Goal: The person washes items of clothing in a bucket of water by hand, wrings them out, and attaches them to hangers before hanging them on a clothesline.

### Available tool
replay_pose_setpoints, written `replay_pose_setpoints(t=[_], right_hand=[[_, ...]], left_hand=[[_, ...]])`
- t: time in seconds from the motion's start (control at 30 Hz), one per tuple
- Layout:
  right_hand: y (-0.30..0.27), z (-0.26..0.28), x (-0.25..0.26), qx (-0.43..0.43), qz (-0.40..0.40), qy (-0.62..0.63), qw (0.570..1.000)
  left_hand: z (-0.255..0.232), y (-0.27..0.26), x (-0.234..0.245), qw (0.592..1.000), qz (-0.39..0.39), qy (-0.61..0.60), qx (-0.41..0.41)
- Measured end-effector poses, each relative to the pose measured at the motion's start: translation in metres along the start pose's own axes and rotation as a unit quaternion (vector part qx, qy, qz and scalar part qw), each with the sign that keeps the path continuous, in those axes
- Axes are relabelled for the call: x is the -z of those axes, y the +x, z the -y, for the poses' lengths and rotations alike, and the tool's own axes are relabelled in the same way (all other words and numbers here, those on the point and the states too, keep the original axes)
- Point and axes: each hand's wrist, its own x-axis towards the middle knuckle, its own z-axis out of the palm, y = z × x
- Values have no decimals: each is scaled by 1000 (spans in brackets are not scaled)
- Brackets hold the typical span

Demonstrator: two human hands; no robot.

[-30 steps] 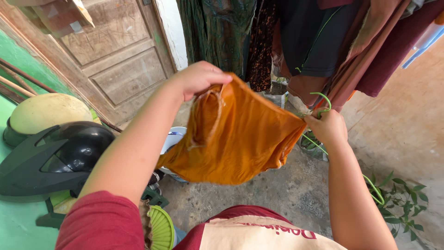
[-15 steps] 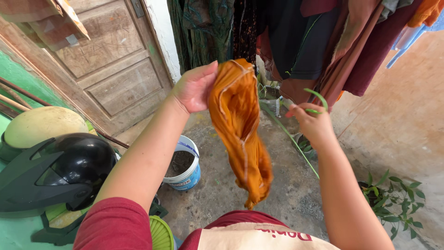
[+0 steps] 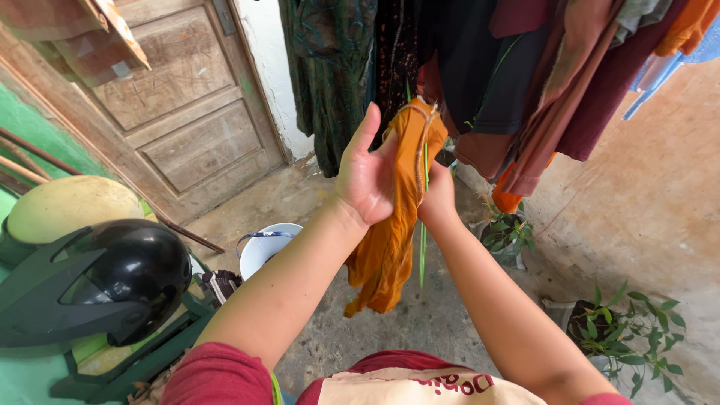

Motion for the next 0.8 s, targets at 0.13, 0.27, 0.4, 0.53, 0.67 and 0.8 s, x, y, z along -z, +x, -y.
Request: replay_pose_setpoints(t=[0.13, 0.27, 0.4, 0.53, 0.67, 0.8], right_hand=[[20, -28, -18, -78, 12, 20, 997], [29, 5, -8, -271, 16, 282, 920], [34, 48, 23, -231, 135, 365, 892], [43, 79, 64, -320, -13, 348, 881], [41, 93, 59, -287, 46, -11, 957], [28, 118, 43, -246, 112, 109, 957]], left_hand=[[-4, -15, -5, 998, -45, -26, -42], [-27, -29, -12, 994, -75, 14, -72], [-44, -35, -14, 985, -99, 67, -124], [-53, -35, -24, 979, -71, 126, -140], [-40, -24, -29, 978, -81, 140, -135], [-40, -20, -28, 981, -56, 138, -128]])
